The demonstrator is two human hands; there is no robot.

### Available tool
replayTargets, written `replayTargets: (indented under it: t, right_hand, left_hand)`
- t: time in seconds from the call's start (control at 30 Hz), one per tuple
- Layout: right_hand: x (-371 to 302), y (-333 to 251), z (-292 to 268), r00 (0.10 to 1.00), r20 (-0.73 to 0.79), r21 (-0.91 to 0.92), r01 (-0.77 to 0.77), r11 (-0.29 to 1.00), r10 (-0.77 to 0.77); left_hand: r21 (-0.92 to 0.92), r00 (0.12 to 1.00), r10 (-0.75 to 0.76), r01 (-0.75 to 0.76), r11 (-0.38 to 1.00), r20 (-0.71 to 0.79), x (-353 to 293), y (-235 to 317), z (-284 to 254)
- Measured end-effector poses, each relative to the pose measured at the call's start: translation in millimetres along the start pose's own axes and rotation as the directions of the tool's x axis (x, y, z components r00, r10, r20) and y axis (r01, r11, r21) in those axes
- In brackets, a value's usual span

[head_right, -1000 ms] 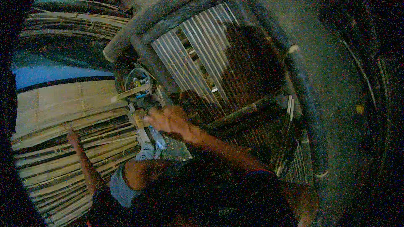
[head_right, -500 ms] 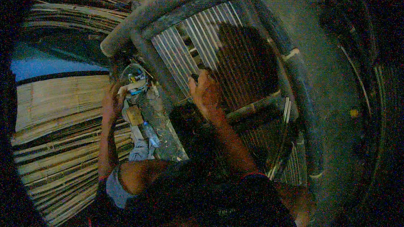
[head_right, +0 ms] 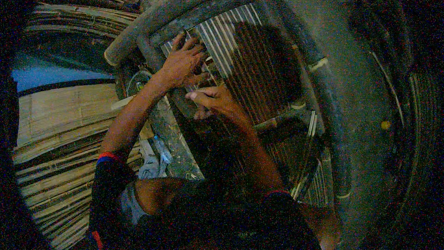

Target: The person sits on the ground and weaves thin bamboo strips into a frame using both hands. They repeatedly interlace the strips, adjusting tension and alignment as they work.

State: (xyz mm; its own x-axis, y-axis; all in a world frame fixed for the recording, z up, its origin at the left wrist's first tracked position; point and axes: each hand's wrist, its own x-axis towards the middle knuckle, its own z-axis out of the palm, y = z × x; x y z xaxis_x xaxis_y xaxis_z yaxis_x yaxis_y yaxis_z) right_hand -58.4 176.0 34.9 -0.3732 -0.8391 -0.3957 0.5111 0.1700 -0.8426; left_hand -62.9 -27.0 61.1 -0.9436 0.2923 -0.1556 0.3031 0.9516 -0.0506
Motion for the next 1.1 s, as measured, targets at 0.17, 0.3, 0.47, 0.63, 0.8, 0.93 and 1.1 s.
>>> replayTargets:
  t: [0.17, 0.3, 0.47, 0.63, 0.8, 0.93, 1.1]
  right_hand:
    - [1.1, -15.7, -21.4, 0.835, -0.061, -0.566, 0.422, 0.708, -0.546]
    - [13.4, -14.1, -30.4, 0.509, -0.085, -0.725, 0.558, 0.404, -0.857]
    - [-0.4, -42.4, 2.9, 0.650, -0.337, -0.140, 0.681, 0.718, -0.682]
    - [12.3, -28.3, -0.3, 0.709, -0.541, 0.305, 0.666, 0.681, -0.451]
    - [18.9, -30.7, -2.3, 0.720, -0.529, 0.088, 0.573, 0.815, -0.449]
    - [12.9, -50.7, -0.5, 0.826, -0.375, 0.157, 0.504, 0.849, -0.421]
    - [2.8, -58.3, 10.2, 0.710, -0.404, -0.157, 0.568, 0.808, -0.577]
  left_hand:
    - [0.069, 0.985, -0.064, 0.054, 0.996, 0.162, 13.3, 1.1, -4.3]
    - [-0.023, 0.974, 0.051, -0.058, 0.998, -0.220, -2.8, 9.0, 0.4]
    - [-0.563, 0.875, -0.148, -0.160, 0.811, -0.461, -21.9, 23.8, 19.1]
    - [-0.812, 0.930, -0.169, -0.185, 0.554, -0.327, -12.2, 34.0, 5.7]
    - [-0.785, 0.987, -0.062, -0.078, 0.615, -0.146, -9.0, 21.9, 1.5]
    - [-0.782, 0.936, -0.022, -0.281, 0.556, -0.353, -12.0, 25.6, -7.7]
    - [-0.866, 0.962, -0.180, -0.091, 0.492, -0.204, -18.8, 22.4, -4.2]
